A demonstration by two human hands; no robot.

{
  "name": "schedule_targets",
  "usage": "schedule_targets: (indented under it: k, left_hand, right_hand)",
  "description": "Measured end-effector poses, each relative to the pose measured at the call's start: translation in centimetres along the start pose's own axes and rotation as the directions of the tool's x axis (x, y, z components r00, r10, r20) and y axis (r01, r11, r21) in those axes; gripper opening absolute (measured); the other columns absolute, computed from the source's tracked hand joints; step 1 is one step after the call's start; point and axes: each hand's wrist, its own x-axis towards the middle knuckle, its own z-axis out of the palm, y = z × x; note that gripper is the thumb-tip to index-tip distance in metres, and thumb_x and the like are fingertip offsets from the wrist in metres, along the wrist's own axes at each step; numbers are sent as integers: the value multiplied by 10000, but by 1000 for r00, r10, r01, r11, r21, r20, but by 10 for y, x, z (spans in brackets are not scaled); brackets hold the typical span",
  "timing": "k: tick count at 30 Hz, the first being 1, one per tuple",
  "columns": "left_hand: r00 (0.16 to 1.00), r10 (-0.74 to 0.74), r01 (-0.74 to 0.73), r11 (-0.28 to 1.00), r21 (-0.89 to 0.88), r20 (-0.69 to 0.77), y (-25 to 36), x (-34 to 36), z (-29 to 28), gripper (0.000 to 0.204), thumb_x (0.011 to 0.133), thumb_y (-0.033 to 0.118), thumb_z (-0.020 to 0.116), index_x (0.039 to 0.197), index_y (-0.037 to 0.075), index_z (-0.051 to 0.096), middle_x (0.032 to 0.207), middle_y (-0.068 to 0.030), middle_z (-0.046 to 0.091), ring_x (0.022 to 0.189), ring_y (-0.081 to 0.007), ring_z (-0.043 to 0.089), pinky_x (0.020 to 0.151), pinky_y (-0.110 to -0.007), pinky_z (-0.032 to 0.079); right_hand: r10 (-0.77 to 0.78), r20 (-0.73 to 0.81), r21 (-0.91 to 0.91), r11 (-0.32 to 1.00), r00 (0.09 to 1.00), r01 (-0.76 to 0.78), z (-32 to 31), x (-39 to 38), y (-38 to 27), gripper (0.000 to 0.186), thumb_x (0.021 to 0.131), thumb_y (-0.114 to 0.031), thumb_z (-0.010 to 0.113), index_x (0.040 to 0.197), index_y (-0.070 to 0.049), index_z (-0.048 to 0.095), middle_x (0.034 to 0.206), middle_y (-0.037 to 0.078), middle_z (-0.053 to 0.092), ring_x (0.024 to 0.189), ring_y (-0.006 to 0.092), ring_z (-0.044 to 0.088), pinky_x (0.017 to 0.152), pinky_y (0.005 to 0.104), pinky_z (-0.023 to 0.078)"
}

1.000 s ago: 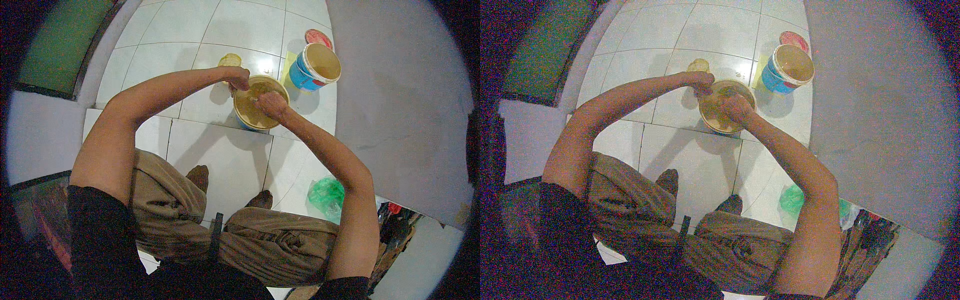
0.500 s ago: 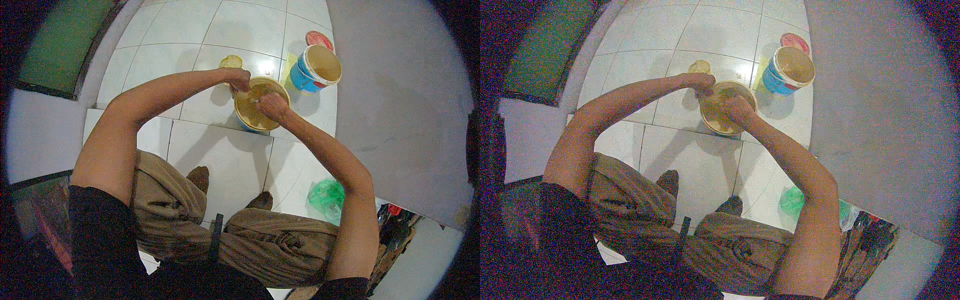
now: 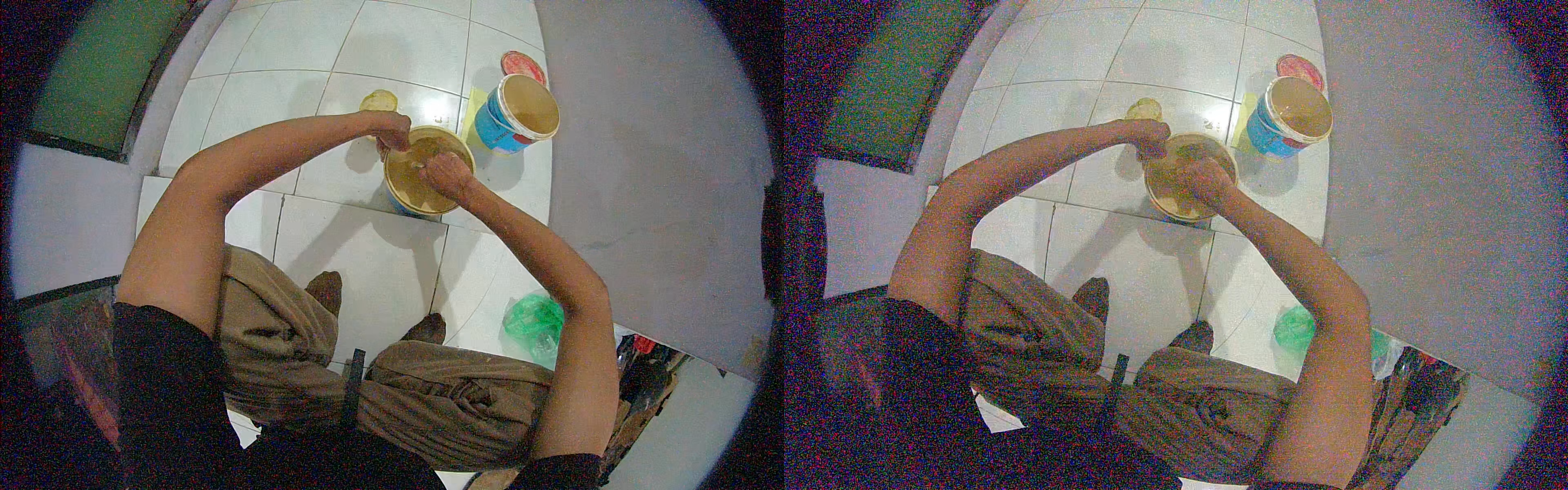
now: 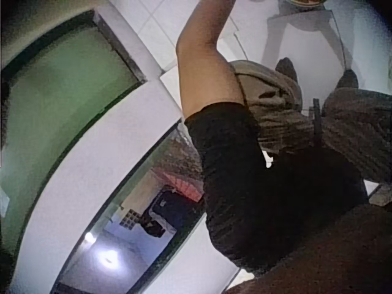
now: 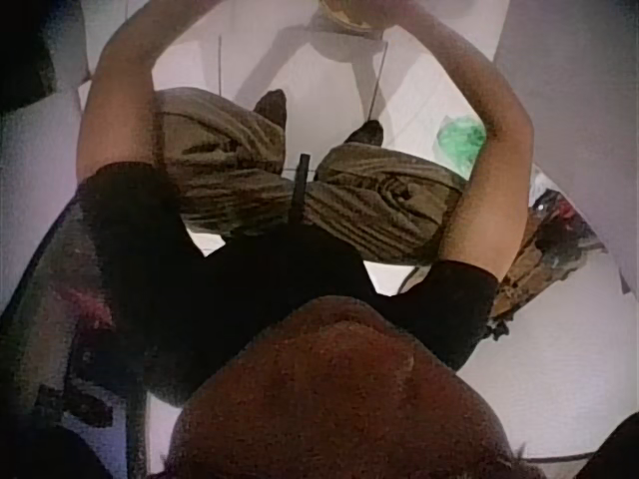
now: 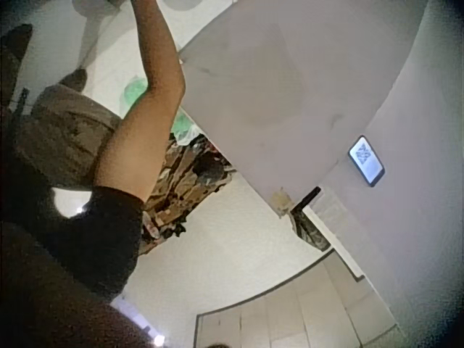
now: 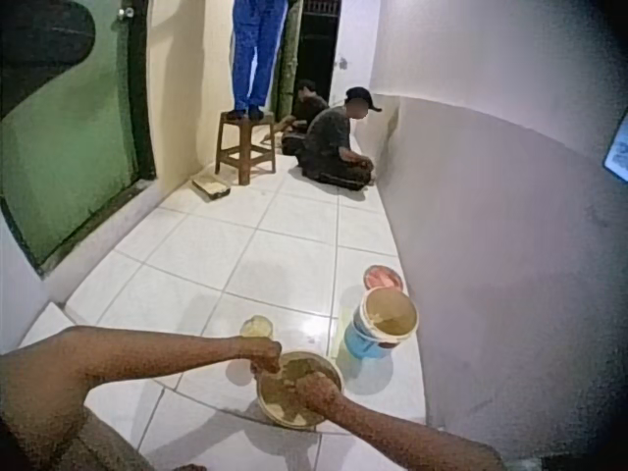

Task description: The person places a brush into a bucket, pours liquid from a container and a cup into the bucket, and stirs the mixture by hand.

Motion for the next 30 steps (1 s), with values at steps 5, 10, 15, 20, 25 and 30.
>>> schedule_targets:
  k: [5,10,15,20,25,30]
  left_hand:
    - [997,19,-14,998,-61,76,11,5,-3,271,722,195,556,689,-70,604,649,-119,622,569,-177,618,463,-330,503]
    - [996,-22,26,998,-49,90,7,4,-2,260,731,170,531,691,-75,606,639,-123,621,559,-173,626,465,-299,522]
    - [995,-37,42,998,-56,87,-6,2,5,262,731,157,530,707,-94,602,671,-139,632,566,-189,638,488,-297,546]
    - [992,0,10,996,-83,125,11,-21,-6,267,754,154,519,750,-98,608,698,-154,636,590,-199,644,504,-292,555]
    - [997,-28,41,983,-179,76,10,-42,-6,248,766,150,524,766,-80,617,693,-144,634,590,-199,643,510,-290,555]
    - [994,7,18,973,-228,108,4,-34,6,255,763,162,522,733,-72,617,665,-125,629,555,-188,628,486,-289,537]
  right_hand:
    - [39,36,-31,999,999,-38,11,-18,2,170,772,-167,503,707,-100,645,632,114,613,639,260,636,538,387,512]
    - [40,115,-148,989,993,-23,12,-21,-5,105,719,-116,540,718,-87,641,681,135,618,641,274,631,552,393,510]
    - [-40,-292,4,999,956,43,-25,-16,3,90,676,-127,574,707,-66,632,670,152,611,632,296,622,567,394,507]
    - [122,34,-94,989,992,-118,-62,-11,12,116,666,-158,601,708,-53,629,631,165,601,626,305,618,567,394,503]
    - [186,-15,6,982,982,-186,-118,-15,6,184,691,-211,636,756,-38,634,670,157,614,642,309,616,584,404,496]
    - [316,17,-2,949,949,-316,-150,-29,4,249,687,-263,678,811,-50,643,768,132,632,748,278,610,677,373,484]
